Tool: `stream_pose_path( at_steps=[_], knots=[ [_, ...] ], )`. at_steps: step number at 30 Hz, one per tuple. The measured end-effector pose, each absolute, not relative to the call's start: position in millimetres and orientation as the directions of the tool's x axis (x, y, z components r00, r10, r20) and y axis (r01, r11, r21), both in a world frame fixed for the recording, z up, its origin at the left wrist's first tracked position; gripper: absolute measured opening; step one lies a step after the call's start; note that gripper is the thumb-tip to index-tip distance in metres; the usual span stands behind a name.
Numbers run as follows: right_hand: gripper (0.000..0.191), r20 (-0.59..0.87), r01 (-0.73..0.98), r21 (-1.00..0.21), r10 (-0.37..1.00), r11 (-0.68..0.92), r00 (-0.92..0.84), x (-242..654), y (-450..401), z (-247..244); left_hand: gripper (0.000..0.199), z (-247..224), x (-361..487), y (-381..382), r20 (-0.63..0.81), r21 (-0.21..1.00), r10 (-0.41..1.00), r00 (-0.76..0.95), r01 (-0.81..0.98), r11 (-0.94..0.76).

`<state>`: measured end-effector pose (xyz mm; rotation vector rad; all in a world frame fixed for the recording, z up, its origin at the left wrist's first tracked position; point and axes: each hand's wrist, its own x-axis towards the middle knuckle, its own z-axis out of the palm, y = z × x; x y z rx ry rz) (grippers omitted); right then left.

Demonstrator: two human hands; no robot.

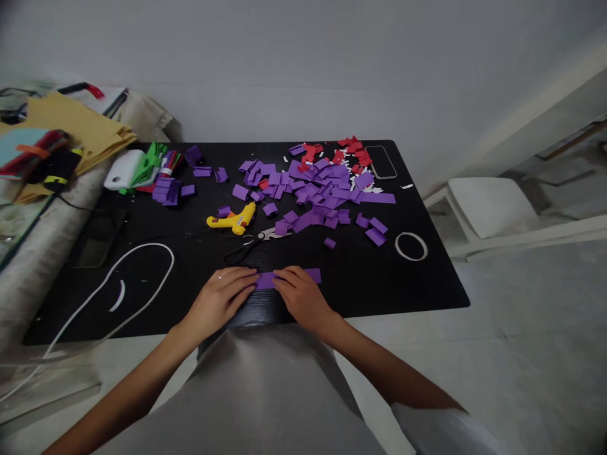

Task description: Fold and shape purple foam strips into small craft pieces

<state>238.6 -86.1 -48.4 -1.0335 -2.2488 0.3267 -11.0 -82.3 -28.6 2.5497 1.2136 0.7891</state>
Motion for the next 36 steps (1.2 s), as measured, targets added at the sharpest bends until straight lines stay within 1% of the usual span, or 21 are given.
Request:
stream_pose_path(
  at_steps=[3, 5, 8, 11, 14, 17, 22, 26, 29, 36],
  knots=[
    [0.022, 0.466, 0.582, -0.418, 0.715, 0.697, -0.522, 238, -86, -47, 0.023, -37, -6, -91, 0.401, 0.361, 0.730, 0.553, 0.637, -0.681],
    [0.022, 0.472, 0.571, -0.415, 0.704, 0.708, -0.530, 237, -91, -46, 0.022, -41, -7, -100, 0.406, 0.343, 0.721, 0.561, 0.638, -0.689],
    [0.020, 0.477, 0.526, -0.452, 0.694, 0.720, -0.540, 237, -108, -46, 0.021, -42, -15, -118, 0.409, 0.321, 0.703, 0.581, 0.630, -0.707],
    [0.026, 0.480, 0.462, -0.485, 0.667, 0.743, -0.570, 238, -128, -48, 0.019, -42, -26, -140, 0.442, 0.302, 0.679, 0.586, 0.616, -0.727],
    [0.022, 0.482, 0.417, -0.501, 0.645, 0.758, -0.593, 240, -142, -51, 0.019, -47, -33, -158, 0.469, 0.310, 0.670, 0.575, 0.604, -0.735],
    [0.025, 0.480, 0.398, -0.518, 0.643, 0.757, -0.597, 241, -148, -53, 0.021, -53, -37, -167, 0.483, 0.320, 0.668, 0.567, 0.596, -0.737],
    [0.024, 0.491, 0.399, -0.515, 0.642, 0.759, -0.589, 241, -149, -53, 0.024, -59, -36, -168, 0.491, 0.335, 0.661, 0.568, 0.577, -0.745],
    [0.024, 0.483, 0.416, -0.502, 0.645, 0.758, -0.592, 241, -148, -52, 0.023, -58, -32, -165, 0.505, 0.356, 0.660, 0.557, 0.562, -0.747],
    [0.024, 0.474, 0.422, -0.511, 0.655, 0.749, -0.588, 240, -149, -53, 0.023, -56, -31, -164, 0.505, 0.352, 0.659, 0.558, 0.564, -0.747],
    [0.023, 0.510, 0.405, -0.523, 0.656, 0.750, -0.556, 240, -152, -56, 0.021, -57, -30, -167, 0.515, 0.345, 0.666, 0.539, 0.581, -0.737]
  ],
)
